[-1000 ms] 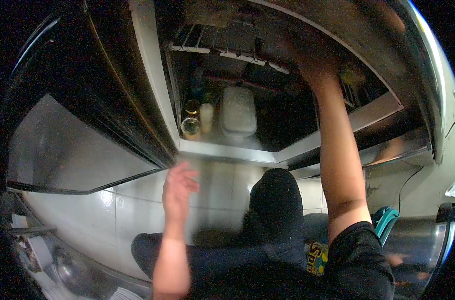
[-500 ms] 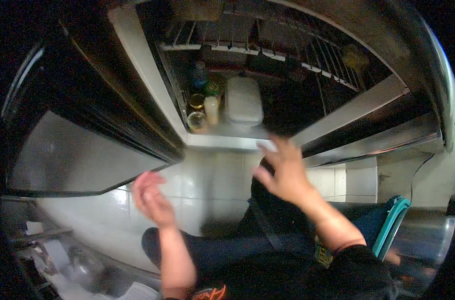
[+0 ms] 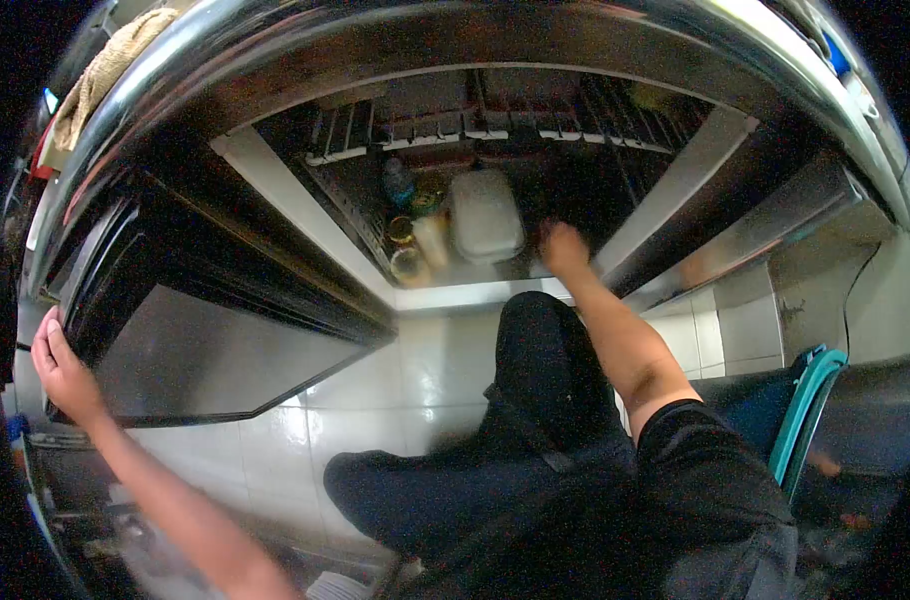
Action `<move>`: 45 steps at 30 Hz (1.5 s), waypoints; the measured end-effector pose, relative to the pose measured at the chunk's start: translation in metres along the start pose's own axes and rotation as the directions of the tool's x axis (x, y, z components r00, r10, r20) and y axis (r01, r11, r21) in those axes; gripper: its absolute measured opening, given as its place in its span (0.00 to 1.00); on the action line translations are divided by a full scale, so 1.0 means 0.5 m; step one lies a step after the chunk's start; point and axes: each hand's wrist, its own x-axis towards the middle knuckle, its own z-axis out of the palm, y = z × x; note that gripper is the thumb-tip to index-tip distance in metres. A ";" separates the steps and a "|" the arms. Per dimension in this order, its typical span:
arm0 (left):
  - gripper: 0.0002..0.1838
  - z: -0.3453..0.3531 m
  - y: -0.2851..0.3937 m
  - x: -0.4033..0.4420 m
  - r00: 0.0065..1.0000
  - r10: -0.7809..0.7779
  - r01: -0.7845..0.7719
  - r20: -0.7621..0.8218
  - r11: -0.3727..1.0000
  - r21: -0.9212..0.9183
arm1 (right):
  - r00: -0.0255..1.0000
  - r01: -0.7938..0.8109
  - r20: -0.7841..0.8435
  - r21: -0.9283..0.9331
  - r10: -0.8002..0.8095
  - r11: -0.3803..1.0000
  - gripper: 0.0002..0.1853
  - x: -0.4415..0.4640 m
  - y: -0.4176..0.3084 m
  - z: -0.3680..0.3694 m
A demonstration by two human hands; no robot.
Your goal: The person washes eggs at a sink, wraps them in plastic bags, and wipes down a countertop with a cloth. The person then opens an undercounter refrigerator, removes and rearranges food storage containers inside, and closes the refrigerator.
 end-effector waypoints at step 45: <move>0.20 0.011 -0.015 0.073 0.911 -0.224 0.163 0.346 0.967 0.195 | 0.966 -0.081 -0.047 0.880 0.255 0.469 0.14 -0.095 -0.095 0.129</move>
